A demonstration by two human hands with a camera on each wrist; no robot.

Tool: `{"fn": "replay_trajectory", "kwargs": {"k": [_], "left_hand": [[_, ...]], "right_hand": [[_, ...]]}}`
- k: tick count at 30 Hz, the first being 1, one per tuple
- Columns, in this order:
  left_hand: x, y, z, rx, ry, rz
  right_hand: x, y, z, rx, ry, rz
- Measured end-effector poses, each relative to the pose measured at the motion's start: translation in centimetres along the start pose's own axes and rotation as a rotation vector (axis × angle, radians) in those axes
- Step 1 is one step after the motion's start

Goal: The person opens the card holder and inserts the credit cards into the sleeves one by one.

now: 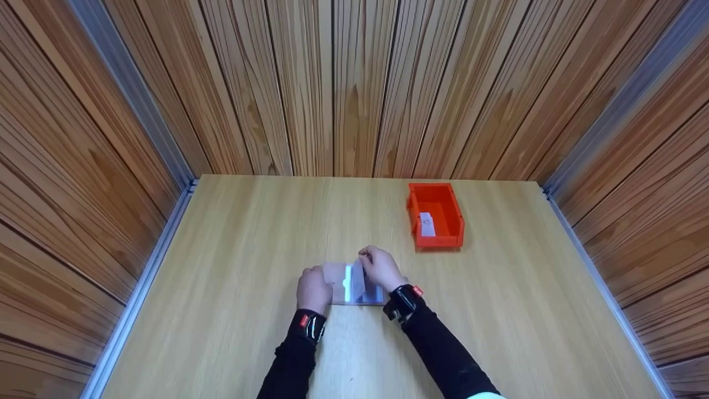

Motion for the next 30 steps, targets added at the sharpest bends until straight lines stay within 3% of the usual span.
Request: {"fn": "replay_trajectory", "kwargs": {"k": [12,20,25,30], "left_hand": [[0.0,0.0,0.1,0.001,-0.008,0.005],[-0.4,-0.1,0.2,0.058,-0.036,0.07],[-0.5,-0.1,0.3,0.084,-0.012,0.099],[-0.3,0.1,0.2,0.055,-0.002,0.074]], "right_hand": [[1.4,-0.4,0.4,-0.013,0.078,-0.06],[2.4,-0.7,0.8,0.004,0.074,-0.099],[2.5,-0.8,0.6,-0.032,0.026,-0.098],[2.6,-0.9,0.5,-0.052,-0.024,-0.097]]}}
Point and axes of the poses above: each hand's wrist, its own y-axis towards the middle knuckle, its own x-axis out of the palm, z = x × y, the point moved 7 cm from there along y, towards the middle knuckle, and after that the axes turned 1 degree about z, right-handed, at the moved point
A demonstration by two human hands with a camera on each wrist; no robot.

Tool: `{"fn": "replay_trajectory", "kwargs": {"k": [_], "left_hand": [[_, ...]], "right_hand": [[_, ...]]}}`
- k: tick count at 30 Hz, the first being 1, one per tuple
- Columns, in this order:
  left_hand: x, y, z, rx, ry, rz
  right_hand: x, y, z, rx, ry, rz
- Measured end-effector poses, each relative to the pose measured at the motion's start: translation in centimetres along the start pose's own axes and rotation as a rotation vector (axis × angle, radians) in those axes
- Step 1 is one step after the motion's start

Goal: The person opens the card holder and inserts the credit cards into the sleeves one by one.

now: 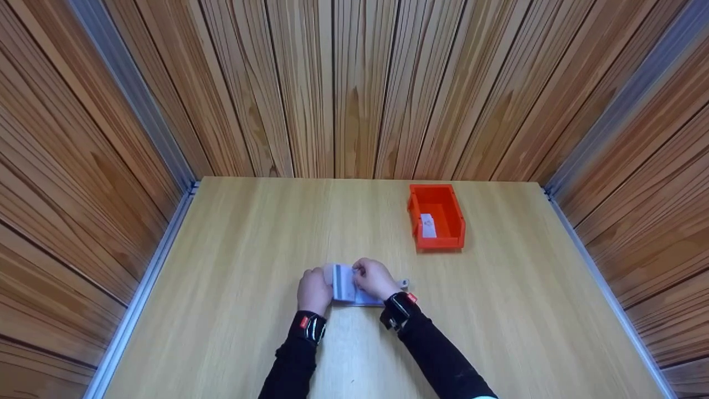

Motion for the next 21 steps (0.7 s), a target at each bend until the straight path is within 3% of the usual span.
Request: {"fn": "replay_trajectory", "kwargs": {"k": [11,21], "left_hand": [[0.1,0.1,-0.4,-0.05,-0.014,-0.049],[0.1,0.1,-0.4,-0.027,-0.026,-0.037]], "right_hand": [[0.6,0.1,0.1,-0.023,-0.023,0.013],[1.1,-0.2,-0.6,-0.028,-0.091,0.025]]}}
Point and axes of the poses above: each hand's wrist, its own y-axis towards the middle knuckle, its own x-axis out of the palm, z = x × y, the point moved 7 cm from there along y, towards the middle knuckle, and after that the axes turned 1 degree about z, right-handed, at the moved point
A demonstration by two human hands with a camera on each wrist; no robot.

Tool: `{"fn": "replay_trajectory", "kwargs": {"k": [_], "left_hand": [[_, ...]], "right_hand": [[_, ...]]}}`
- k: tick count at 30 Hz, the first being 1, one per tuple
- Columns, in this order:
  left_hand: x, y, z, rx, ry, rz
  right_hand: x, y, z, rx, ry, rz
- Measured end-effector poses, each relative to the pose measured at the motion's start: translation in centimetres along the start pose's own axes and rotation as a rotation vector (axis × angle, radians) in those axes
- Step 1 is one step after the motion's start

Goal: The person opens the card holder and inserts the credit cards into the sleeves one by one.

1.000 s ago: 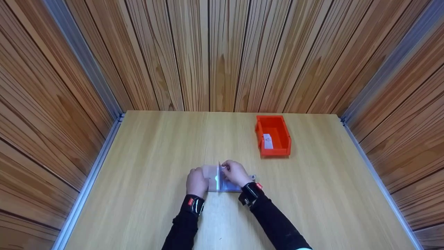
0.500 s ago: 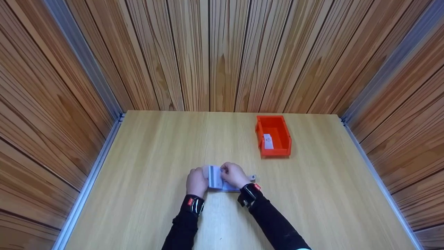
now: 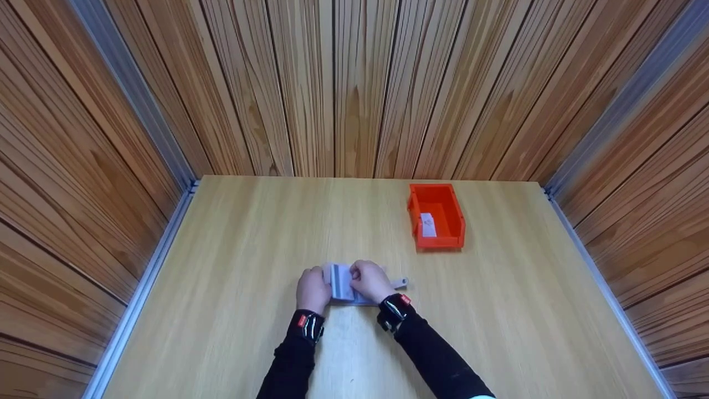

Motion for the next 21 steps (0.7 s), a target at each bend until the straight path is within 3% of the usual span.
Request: {"fn": "replay_trajectory", "kwargs": {"k": [8,21], "left_hand": [[-0.12,0.05,0.04,0.017,0.002,0.016],[-0.19,-0.04,-0.19,0.025,0.011,0.02]], "right_hand": [[0.17,0.02,-0.21,-0.025,-0.06,0.03],[0.95,-0.13,-0.47,0.008,-0.144,-0.02]]}}
Point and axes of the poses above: each hand's wrist, its own y-axis towards the middle knuckle, its own x-axis out of the palm, z = x × y, the point moved 7 cm from there along y, towards the middle knuckle, and after that the axes turned 1 degree about z, right-handed, at the moved point
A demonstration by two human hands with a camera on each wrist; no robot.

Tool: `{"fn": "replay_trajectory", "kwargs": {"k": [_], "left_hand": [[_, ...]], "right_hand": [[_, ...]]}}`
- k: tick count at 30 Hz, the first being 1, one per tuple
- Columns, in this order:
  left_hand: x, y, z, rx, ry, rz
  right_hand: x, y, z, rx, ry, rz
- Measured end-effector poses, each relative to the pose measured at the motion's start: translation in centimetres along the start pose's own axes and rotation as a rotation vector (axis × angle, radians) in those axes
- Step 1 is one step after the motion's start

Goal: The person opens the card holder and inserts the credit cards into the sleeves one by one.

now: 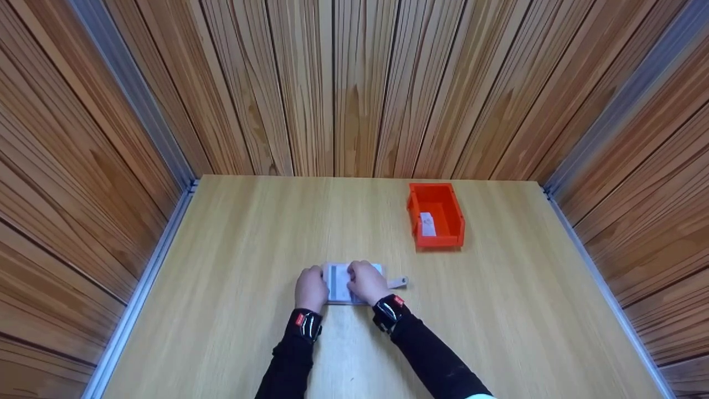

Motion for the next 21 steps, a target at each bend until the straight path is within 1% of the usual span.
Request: {"fn": "replay_trajectory", "kwargs": {"k": [4,8,11,16,21], "left_hand": [[0.03,0.08,-0.11,-0.015,-0.016,-0.01],[0.13,0.18,-0.29,-0.055,-0.043,-0.038],[0.11,0.2,-0.3,-0.071,-0.049,-0.044],[0.11,0.18,-0.35,-0.073,-0.051,-0.038],[0.2,0.14,-0.44,-0.078,-0.049,-0.052]], "right_hand": [[0.13,0.01,0.0,0.009,-0.008,-0.004],[0.27,0.08,0.04,0.019,-0.014,-0.012],[0.32,0.1,0.02,0.019,-0.019,-0.017],[0.38,0.13,0.03,0.025,-0.017,-0.018],[0.48,0.15,0.08,0.039,-0.013,-0.03]]}}
Point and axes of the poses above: each hand's wrist, its own y-axis towards the middle knuckle, its own x-axis out of the palm, z = x × y, the point moved 7 cm from there along y, towards the middle knuckle, and after that the axes turned 1 degree about z, right-handed, at the moved point
